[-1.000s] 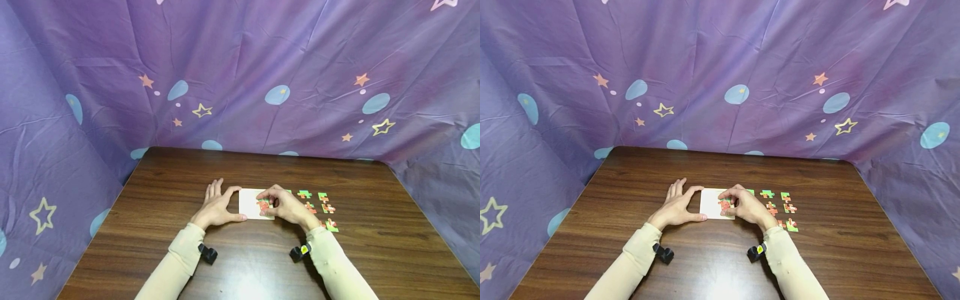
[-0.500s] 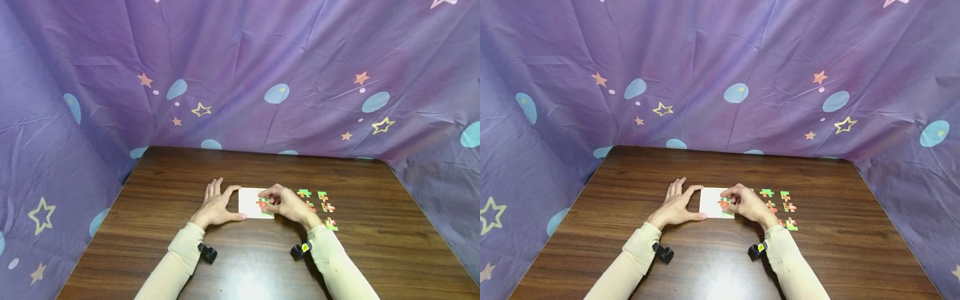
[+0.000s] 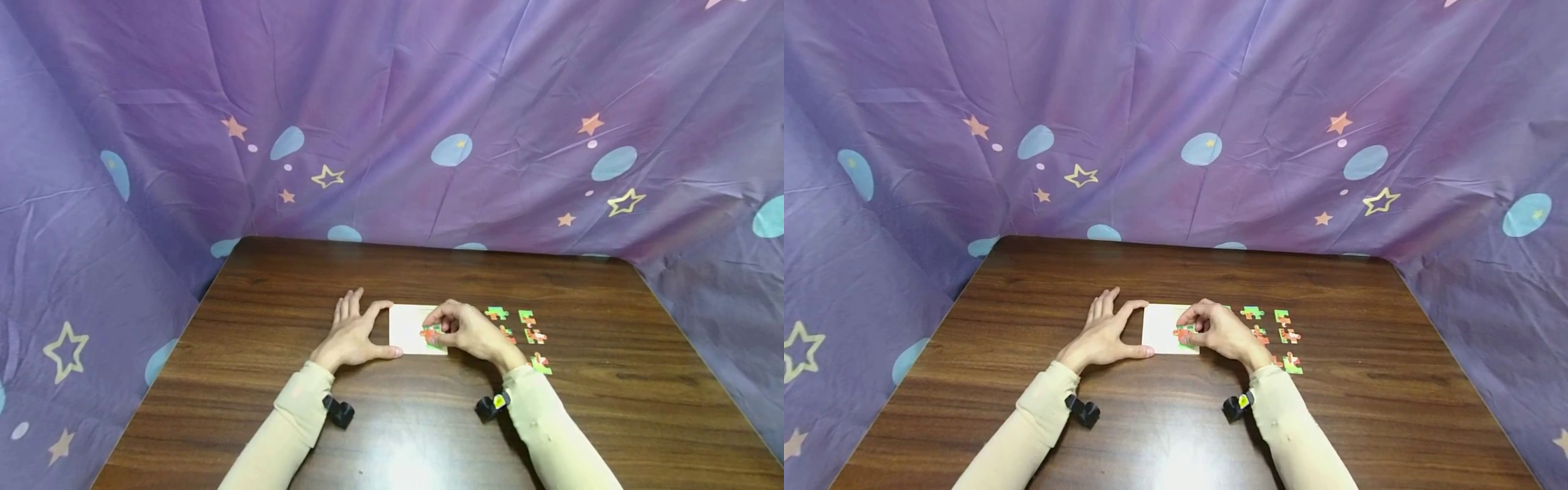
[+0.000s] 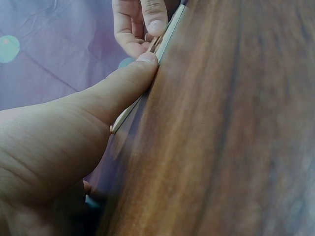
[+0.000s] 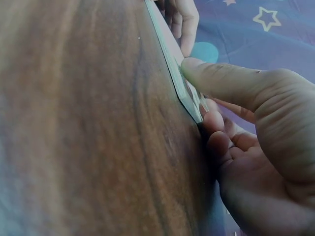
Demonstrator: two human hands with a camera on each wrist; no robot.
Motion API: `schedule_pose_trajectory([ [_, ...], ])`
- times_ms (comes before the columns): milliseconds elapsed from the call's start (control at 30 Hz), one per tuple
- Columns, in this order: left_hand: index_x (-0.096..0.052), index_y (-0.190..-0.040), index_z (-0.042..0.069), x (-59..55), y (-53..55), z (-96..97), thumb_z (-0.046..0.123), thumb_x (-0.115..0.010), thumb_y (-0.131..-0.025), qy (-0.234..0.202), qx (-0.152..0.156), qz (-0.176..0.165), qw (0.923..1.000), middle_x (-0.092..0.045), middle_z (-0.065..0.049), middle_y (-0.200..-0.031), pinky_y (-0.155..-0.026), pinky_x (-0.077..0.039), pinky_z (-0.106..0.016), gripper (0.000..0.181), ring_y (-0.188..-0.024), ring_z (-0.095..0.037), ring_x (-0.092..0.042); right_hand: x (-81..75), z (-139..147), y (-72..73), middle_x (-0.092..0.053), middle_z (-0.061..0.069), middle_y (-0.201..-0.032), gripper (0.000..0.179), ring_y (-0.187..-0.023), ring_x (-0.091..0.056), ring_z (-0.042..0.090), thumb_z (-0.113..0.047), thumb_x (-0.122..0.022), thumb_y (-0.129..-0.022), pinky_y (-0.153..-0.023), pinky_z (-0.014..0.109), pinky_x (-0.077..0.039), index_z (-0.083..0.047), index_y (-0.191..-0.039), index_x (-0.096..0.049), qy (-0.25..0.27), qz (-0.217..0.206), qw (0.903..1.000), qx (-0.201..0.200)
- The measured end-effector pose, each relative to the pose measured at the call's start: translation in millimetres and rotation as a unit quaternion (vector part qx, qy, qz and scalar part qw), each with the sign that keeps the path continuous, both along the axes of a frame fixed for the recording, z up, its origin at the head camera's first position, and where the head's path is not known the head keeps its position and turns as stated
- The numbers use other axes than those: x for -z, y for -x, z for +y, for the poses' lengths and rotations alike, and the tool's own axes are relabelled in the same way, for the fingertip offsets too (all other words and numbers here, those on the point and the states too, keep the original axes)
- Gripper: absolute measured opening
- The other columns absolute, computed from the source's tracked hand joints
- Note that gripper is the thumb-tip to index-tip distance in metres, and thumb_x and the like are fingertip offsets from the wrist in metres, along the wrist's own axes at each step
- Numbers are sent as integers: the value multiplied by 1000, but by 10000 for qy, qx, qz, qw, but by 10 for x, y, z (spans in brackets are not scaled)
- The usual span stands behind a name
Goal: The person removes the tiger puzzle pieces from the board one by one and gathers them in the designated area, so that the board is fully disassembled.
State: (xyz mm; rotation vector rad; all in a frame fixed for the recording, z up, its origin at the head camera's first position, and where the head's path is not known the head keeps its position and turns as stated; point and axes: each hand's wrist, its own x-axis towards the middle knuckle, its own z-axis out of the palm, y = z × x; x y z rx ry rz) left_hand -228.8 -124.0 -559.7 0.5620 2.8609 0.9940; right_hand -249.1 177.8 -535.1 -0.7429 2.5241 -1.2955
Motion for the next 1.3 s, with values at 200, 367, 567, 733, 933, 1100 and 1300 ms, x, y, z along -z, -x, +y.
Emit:
schedule_pose_trajectory([
  [200,-46,-164,34,-13,-7,-15,65,-94,-81,22,1,-48,10000,-5,-33,-181,-136,6,-64,101,-169,-54,3,6,-26,25,-71,5,-96,24,-84,-62,16,-12,-91,-94,-70,22,-50,-11,-116,-81,155,-25,9999,-36],
  [367,-45,-165,34,-21,-22,-26,66,-93,-81,67,-11,-78,9999,-4,-33,-181,-136,7,-64,102,-169,-54,3,0,-45,22,-72,4,-97,23,-83,-62,14,-11,-89,-96,-69,21,-50,-9,-117,-80,340,-86,9993,-89],
  [567,-46,-165,34,-2,-20,-12,66,-93,-81,7,1,-42,10000,-4,-32,-181,-136,5,-65,101,-169,-54,3,-101,31,8,-69,6,-94,25,-82,-62,15,-7,-87,-97,-68,21,-51,-6,-120,-78,513,-1,9987,37],
  [733,-46,-164,34,25,-3,18,66,-94,-80,-10,41,-50,10000,-3,-32,-181,-136,7,-64,102,-169,-54,5,-264,173,-36,-67,6,-96,28,-87,-62,17,-14,-87,-99,-70,24,-52,-6,-124,-78,507,273,9977,350],
  [933,-46,-165,33,14,-8,24,64,-95,-80,-33,40,-72,10000,-2,-33,-181,-136,9,-63,103,-169,-54,5,-431,364,-89,-67,9,-95,34,-85,-63,17,-15,-88,-98,-69,23,-52,-4,-128,-77,499,234,9960,702],
  [1100,-46,-165,33,9,0,-4,65,-94,-80,2,20,-38,10000,-2,-32,-181,-136,9,-63,103,-169,-54,5,-508,543,-91,-65,9,-89,32,-74,-59,12,-11,-88,-97,-57,23,-47,-8,-127,-78,454,383,9941,907],
  [1300,-46,-165,33,9,-4,8,65,-95,-79,-2,12,-14,10000,-3,-33,-181,-136,9,-63,104,-169,-54,4,-527,697,-152,-65,9,-86,34,-72,-57,10,-15,-88,-98,-54,25,-45,-6,-128,-77,461,414,9921,1089],
])
